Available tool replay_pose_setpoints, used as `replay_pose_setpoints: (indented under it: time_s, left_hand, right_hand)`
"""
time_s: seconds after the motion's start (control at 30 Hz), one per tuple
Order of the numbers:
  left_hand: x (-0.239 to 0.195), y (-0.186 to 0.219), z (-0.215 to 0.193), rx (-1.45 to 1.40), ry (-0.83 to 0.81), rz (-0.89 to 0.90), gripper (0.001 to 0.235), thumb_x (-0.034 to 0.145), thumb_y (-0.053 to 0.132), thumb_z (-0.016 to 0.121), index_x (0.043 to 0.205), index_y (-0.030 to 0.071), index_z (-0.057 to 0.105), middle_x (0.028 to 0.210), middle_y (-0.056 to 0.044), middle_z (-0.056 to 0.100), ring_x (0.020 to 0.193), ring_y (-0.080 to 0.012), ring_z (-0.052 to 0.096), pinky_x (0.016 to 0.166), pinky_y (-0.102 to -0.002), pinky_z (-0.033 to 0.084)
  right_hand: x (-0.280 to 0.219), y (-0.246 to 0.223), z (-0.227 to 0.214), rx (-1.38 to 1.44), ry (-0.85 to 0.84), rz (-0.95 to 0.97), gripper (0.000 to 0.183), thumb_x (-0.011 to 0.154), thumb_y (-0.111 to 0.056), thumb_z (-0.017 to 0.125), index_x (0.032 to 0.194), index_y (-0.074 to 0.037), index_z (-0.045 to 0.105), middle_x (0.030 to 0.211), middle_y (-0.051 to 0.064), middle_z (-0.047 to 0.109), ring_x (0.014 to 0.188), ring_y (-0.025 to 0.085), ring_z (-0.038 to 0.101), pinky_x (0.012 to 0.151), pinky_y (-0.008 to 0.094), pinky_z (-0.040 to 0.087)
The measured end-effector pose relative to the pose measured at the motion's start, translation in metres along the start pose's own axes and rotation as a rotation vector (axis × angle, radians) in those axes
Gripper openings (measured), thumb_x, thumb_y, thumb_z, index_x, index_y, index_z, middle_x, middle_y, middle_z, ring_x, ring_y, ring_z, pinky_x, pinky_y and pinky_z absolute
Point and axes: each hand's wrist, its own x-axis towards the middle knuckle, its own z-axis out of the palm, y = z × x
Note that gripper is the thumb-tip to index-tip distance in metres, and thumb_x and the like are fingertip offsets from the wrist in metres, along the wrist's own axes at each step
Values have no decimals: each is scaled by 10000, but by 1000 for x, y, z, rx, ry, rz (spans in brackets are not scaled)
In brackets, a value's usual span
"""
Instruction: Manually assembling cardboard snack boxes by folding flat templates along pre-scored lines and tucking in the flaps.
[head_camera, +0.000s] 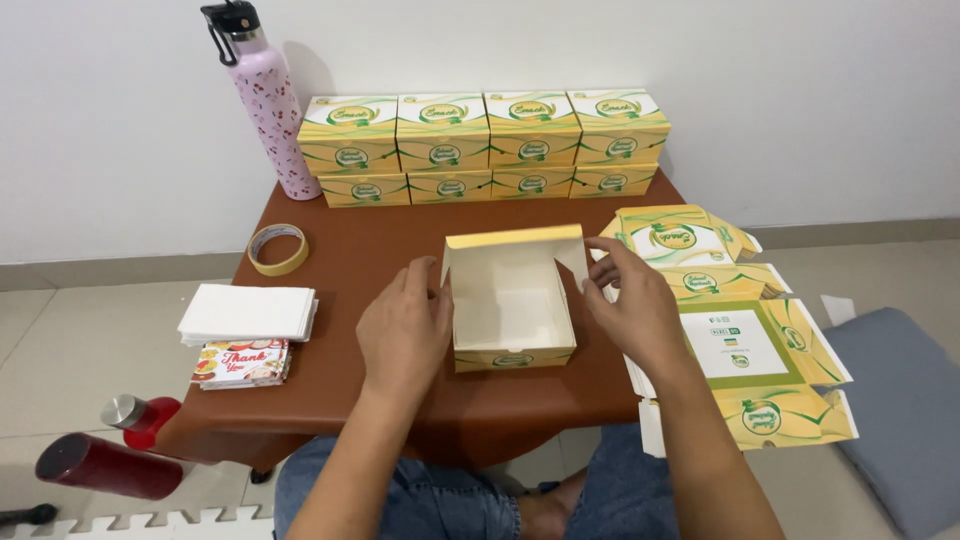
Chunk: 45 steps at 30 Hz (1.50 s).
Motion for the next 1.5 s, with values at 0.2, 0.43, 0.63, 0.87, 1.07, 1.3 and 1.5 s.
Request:
replay_pose_setpoints:
  time_s: [0.2, 0.43, 0.63, 0.87, 1.07, 1.3, 1.5]
  left_hand:
    - [-10, -3, 13, -32, -59, -48, 275, 975, 142, 559, 1230, 117, 658, 855, -71, 705, 748, -282, 737, 620, -416, 586]
    - [-15, -2, 13, -219, -92, -60, 390, 957, 75, 511, 1335, 58, 603, 971, -187, 702, 854, -407, 727, 677, -539, 587]
    - [-18, -2, 16, -275, -157, -131, 503, 951, 104, 479, 1453, 100, 520, 1072, -179, 693, 952, -404, 710, 753, -564, 577]
    - [-22, -2, 18, -331, -303, -194, 547, 958, 166, 420, 1504, 202, 437, 1163, -145, 650, 1077, -412, 670, 872, -568, 554]
    - [-26, -4, 13, -171, -421, -188, 582, 968, 277, 402, 1548, 317, 384, 1131, -93, 570, 1030, -423, 651, 828, -532, 546]
    - [-47, -13, -5, -334, -456, -127, 655, 920, 224, 473, 1557, 189, 328, 1307, -130, 568, 1175, -354, 606, 927, -472, 509]
    - [-66, 3, -7, -442, -76, -30, 407, 844, 137, 661, 1248, 110, 632, 934, -21, 635, 853, -160, 641, 775, -317, 521]
  right_hand:
    - [-5, 5, 19, -230, -32, -20, 382, 978, -194, 577, 1346, -101, 618, 972, 137, 724, 940, 312, 732, 826, 470, 577]
    - [-13, -2, 24, -111, 4, -72, 385, 998, -77, 538, 1380, -117, 577, 922, 217, 720, 875, 390, 727, 750, 506, 575]
    - [-23, -2, 33, -32, -23, -45, 461, 955, -29, 528, 1398, -154, 550, 977, 222, 717, 893, 393, 726, 755, 489, 595]
    - [-30, -5, 30, 45, -79, 15, 449, 970, -63, 526, 1410, -153, 513, 1087, 244, 709, 1009, 416, 709, 823, 541, 591]
    - [-32, 1, 14, 76, -190, 46, 476, 963, -118, 557, 1437, -163, 551, 1280, 211, 659, 1187, 420, 634, 953, 517, 553]
    - [-43, 17, 2, 335, -232, 150, 540, 926, -89, 569, 1461, -150, 521, 1407, 144, 609, 1224, 304, 625, 996, 427, 507]
    - [-59, 10, 11, 461, 5, 33, 298, 882, -55, 677, 1177, -44, 717, 1135, 64, 662, 964, 157, 674, 881, 278, 556]
